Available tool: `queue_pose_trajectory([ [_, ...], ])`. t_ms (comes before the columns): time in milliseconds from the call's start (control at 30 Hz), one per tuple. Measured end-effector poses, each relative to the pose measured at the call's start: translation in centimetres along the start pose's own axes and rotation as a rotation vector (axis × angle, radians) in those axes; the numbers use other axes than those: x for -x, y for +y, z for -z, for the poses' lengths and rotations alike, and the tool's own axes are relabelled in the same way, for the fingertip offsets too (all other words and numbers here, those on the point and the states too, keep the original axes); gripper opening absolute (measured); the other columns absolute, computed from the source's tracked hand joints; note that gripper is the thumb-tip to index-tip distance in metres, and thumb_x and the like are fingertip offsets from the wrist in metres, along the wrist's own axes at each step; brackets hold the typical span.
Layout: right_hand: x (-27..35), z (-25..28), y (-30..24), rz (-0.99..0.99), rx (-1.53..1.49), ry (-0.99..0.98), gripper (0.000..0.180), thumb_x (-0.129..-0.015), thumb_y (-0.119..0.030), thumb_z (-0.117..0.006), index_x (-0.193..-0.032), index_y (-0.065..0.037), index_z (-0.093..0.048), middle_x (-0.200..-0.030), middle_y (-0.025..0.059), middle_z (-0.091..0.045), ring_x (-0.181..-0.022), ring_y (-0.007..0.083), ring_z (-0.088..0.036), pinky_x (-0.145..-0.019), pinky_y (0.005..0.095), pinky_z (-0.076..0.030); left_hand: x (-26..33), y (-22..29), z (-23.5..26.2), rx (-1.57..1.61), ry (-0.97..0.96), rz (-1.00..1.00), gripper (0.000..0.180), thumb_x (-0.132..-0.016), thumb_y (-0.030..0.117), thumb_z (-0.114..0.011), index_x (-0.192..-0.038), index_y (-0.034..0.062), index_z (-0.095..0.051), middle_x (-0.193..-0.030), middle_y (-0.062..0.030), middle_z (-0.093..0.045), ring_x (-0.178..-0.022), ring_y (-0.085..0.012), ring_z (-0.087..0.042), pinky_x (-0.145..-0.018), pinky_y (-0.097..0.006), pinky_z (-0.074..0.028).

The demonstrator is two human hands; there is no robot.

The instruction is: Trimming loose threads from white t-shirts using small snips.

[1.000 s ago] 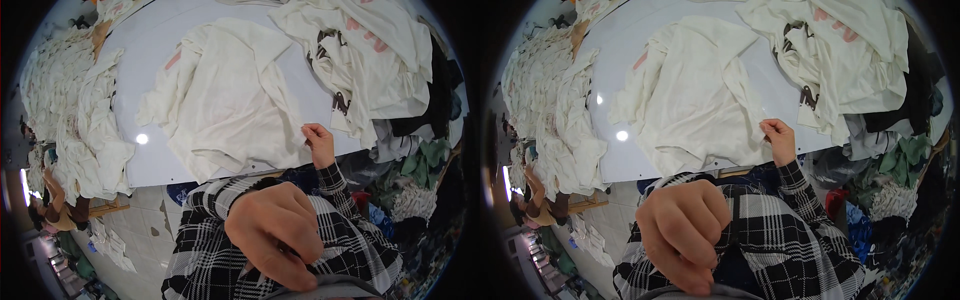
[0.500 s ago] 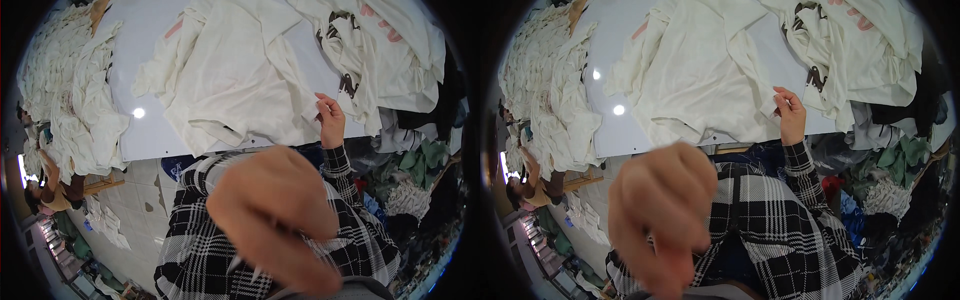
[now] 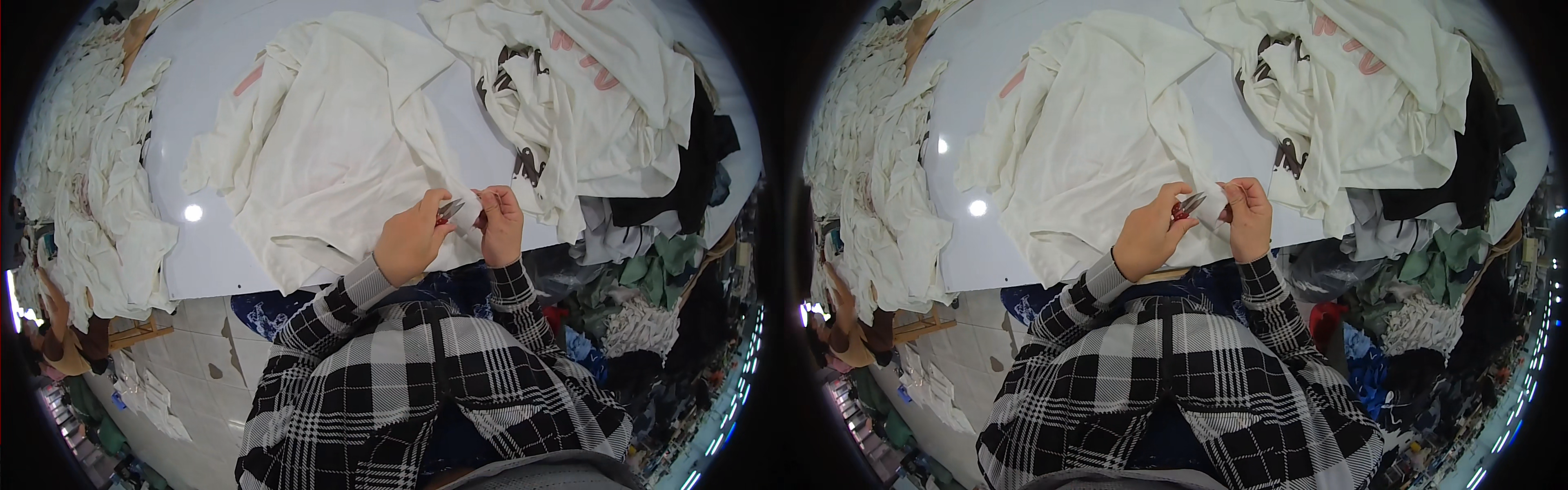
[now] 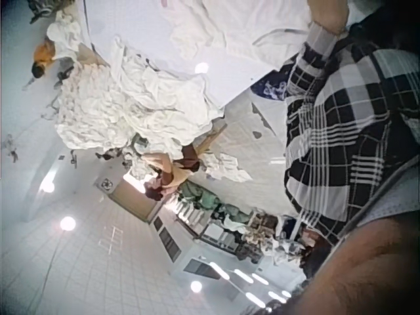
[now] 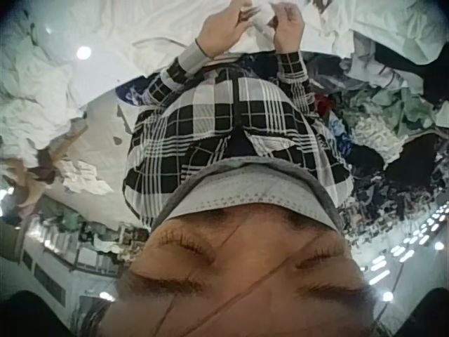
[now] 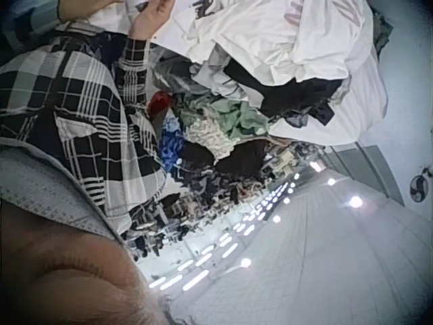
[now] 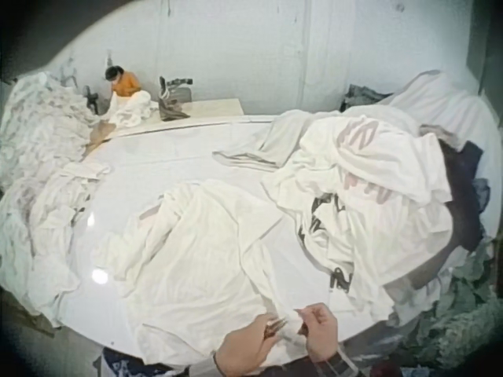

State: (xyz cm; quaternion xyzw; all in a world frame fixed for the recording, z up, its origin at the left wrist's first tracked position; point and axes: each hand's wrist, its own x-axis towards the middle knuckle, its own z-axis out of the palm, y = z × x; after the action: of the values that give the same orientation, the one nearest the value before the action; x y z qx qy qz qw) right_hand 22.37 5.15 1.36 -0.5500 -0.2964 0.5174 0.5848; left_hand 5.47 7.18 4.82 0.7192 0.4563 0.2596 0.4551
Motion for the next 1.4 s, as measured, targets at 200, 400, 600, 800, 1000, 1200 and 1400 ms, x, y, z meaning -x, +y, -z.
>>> queue_pose_trajectory([
  [200, 0.4, -0.6, -0.3, 0.048, 0.056, -0.023, 0.012, -0.092, -0.017, -0.052, -0.091, -0.005, -0.053, -0.088, 0.0013, -0.062, -0.065, 0.0031, -0.049, -0.056, 0.018, -0.044, -0.9, 0.0, -0.5, -0.067, -0.032, -0.034, 0.033, -0.081, 0.013, -0.06, -0.106, 0.0039, -0.04, -0.077, -0.0154, -0.061, -0.069, -0.0311, -0.061, -0.061, -0.036, -0.046],
  [400, 0.6, -0.3, -0.1, 0.041, 0.07, -0.04, 0.013, -0.092, -0.017, -0.052, -0.091, -0.005, -0.053, -0.09, 0.0022, -0.062, -0.068, 0.0037, -0.05, -0.057, 0.0183, -0.044, -1.0, -0.3, -0.8, -0.001, -0.042, -0.018, 0.03, -0.081, 0.013, -0.06, -0.102, 0.0039, -0.04, -0.076, -0.0156, -0.061, -0.069, -0.0317, -0.061, -0.061, -0.037, -0.046],
  [600, 0.7, -0.3, 0.0, 0.031, 0.034, -0.033, 0.013, -0.091, -0.017, -0.053, -0.089, -0.005, -0.054, -0.092, 0.0038, -0.062, -0.069, 0.0035, -0.05, -0.058, 0.0185, -0.044, -1.0, -0.8, -1.2, 0.005, -0.01, -0.017, 0.03, -0.081, 0.013, -0.06, -0.102, 0.004, -0.04, -0.075, -0.0151, -0.061, -0.068, -0.0314, -0.061, -0.061, -0.036, -0.046],
  [800, 0.4, -0.3, -1.2, -0.027, -0.138, -0.008, 0.012, -0.09, -0.017, -0.056, -0.088, -0.006, -0.054, -0.101, 0.0087, -0.063, -0.066, 0.0032, -0.048, -0.06, 0.019, -0.042, -1.0, -0.1, -0.8, 0.0, 0.005, -0.027, 0.03, -0.081, 0.013, -0.06, -0.103, 0.0055, -0.042, -0.076, -0.0135, -0.061, -0.068, -0.03, -0.061, -0.06, -0.035, -0.046],
  [1000, 0.3, -0.5, -1.5, -0.061, -0.198, -0.027, 0.012, -0.089, -0.019, -0.056, -0.086, -0.007, -0.053, -0.103, 0.0099, -0.063, -0.064, 0.003, -0.045, -0.06, 0.0183, -0.041, -1.4, 0.2, -0.9, -0.056, 0.042, -0.104, 0.03, -0.081, 0.014, -0.061, -0.103, 0.0061, -0.042, -0.074, -0.0127, -0.059, -0.067, -0.0298, -0.06, -0.058, -0.036, -0.045],
  [1200, 0.3, -0.7, -1.6, -0.051, -0.16, -0.044, 0.012, -0.09, -0.018, -0.056, -0.086, -0.007, -0.053, -0.103, 0.0103, -0.063, -0.065, 0.0033, -0.046, -0.061, 0.0186, -0.042, -1.7, 0.4, -0.9, -0.082, 0.036, -0.12, 0.028, -0.082, 0.014, -0.059, -0.102, 0.0056, -0.041, -0.075, -0.0136, -0.06, -0.068, -0.0312, -0.06, -0.058, -0.037, -0.045],
  [1400, 0.5, -0.7, -1.8, -0.039, -0.2, -0.052, 0.011, -0.09, -0.017, -0.055, -0.088, -0.007, -0.052, -0.102, 0.0119, -0.063, -0.07, 0.0063, -0.053, -0.065, 0.0204, -0.046, -1.8, 0.2, -1.0, -0.049, 0.023, -0.086, 0.03, -0.081, 0.013, -0.06, -0.103, 0.0049, -0.042, -0.077, -0.015, -0.06, -0.07, -0.0305, -0.061, -0.059, -0.036, -0.046],
])
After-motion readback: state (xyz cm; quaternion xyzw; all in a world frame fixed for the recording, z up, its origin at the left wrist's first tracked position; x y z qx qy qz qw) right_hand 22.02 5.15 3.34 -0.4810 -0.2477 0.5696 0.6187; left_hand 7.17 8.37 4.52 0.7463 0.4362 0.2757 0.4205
